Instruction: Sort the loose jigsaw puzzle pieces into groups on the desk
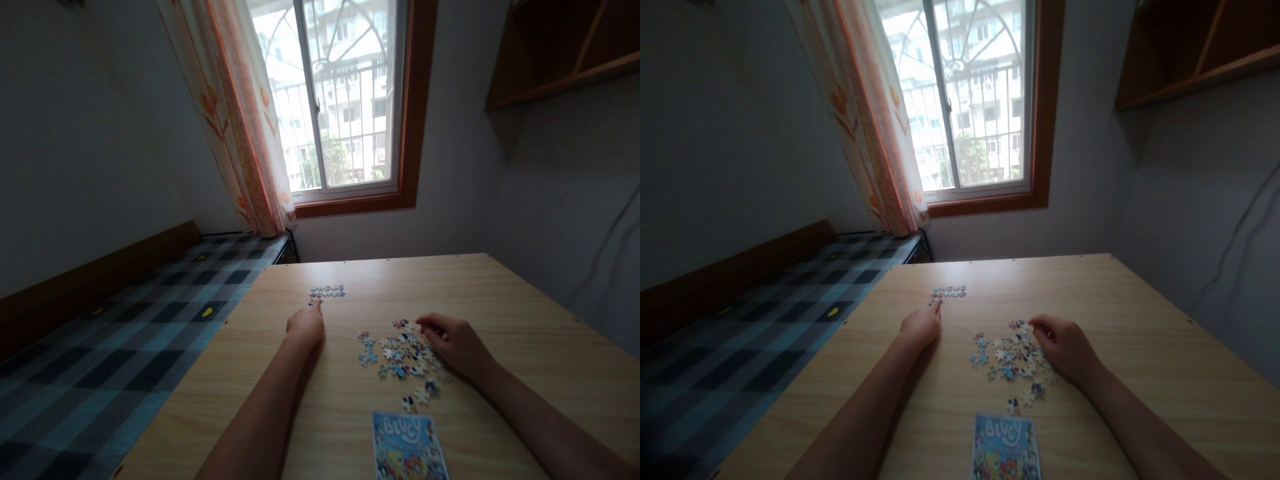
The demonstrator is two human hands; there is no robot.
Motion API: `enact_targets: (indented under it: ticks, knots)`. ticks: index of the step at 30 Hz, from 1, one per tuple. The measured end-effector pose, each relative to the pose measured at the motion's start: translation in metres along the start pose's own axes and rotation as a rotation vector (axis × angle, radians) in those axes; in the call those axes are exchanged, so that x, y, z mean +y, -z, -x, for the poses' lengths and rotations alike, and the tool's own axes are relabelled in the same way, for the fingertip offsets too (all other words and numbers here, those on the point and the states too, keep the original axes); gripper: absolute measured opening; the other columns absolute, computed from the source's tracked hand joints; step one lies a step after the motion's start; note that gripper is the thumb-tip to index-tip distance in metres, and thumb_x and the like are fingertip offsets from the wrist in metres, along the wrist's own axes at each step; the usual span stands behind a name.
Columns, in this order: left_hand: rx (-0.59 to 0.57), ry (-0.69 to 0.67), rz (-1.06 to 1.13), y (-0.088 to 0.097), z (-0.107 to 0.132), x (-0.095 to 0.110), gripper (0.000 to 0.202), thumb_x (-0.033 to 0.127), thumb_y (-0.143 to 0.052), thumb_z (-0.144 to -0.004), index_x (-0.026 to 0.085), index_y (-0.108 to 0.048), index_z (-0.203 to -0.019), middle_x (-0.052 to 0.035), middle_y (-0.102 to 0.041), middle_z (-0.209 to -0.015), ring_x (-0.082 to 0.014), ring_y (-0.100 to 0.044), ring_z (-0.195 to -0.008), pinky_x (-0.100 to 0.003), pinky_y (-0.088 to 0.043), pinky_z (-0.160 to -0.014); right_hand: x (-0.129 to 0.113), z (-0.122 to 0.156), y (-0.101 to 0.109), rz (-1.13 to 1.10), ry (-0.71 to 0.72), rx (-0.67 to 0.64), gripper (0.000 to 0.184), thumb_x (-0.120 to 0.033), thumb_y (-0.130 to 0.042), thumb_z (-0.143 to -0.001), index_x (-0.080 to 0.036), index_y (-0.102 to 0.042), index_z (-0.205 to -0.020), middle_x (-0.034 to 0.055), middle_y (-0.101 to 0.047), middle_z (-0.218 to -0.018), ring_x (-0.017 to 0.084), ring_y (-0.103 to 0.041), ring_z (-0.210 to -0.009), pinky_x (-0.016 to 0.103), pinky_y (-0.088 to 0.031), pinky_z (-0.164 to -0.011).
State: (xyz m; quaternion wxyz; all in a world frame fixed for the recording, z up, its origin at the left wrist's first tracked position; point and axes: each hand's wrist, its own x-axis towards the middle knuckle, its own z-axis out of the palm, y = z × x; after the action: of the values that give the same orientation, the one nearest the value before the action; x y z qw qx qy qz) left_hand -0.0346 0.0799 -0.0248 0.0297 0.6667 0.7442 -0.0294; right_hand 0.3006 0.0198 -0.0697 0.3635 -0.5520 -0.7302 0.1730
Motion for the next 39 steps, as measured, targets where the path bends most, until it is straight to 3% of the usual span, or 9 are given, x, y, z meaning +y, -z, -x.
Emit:
enact_targets:
  ticks: [18, 31, 35, 39]
  knots:
    - [-0.028, 0.015, -0.028, 0.004, 0.007, 0.009, 0.056, 0.024, -0.024, -0.095, 0.021, -0.035, -0.150, -0.0172, -0.067, -0.120, -0.0280, -0.066, -0.105, -0.039, -0.052, -0.086, -0.008, 0.000, 0.000, -0.055, 0.008, -0.002, 0.030, -0.036, -0.049, -0.086, -0.019, -0.071, -0.096, 0.0056, -0.072, -0.089, 0.017, -0.067, -0.079, 0.026, -0.055, -0.071]
    - [-0.009, 0.005, -0.003, -0.002, 0.002, 0.007, 0.056, 0.028, -0.028, -0.094, 0.020, -0.037, -0.149, -0.0177, -0.068, -0.119, -0.0286, -0.065, -0.105, -0.040, -0.051, -0.086, -0.006, 0.000, 0.002, -0.035, 0.034, 0.023, 0.029, -0.034, -0.050, -0.086, -0.019, -0.071, -0.097, 0.0058, -0.072, -0.091, 0.018, -0.067, -0.081, 0.025, -0.053, -0.071]
    - [0.071, -0.022, -0.021, -0.005, 0.002, 0.014, 0.055, 0.033, -0.027, -0.096, 0.022, -0.036, -0.149, -0.0172, -0.069, -0.114, -0.0290, -0.067, -0.099, -0.039, -0.051, -0.083, -0.009, 0.001, 0.008, 0.020, 0.069, 0.079, 0.027, -0.031, -0.051, -0.086, -0.019, -0.072, -0.098, 0.0048, -0.072, -0.092, 0.016, -0.066, -0.080, 0.024, -0.050, -0.073]
    - [0.222, -0.129, 0.008, -0.003, 0.006, 0.028, 0.049, 0.039, -0.029, -0.097, 0.024, -0.044, -0.141, -0.0135, -0.070, -0.109, -0.0263, -0.067, -0.093, -0.035, -0.049, -0.079, -0.020, 0.002, 0.022, 0.117, 0.165, 0.003, 0.027, -0.029, -0.049, -0.089, -0.020, -0.072, -0.101, 0.0050, -0.072, -0.093, 0.014, -0.064, -0.080, 0.024, -0.047, -0.075]
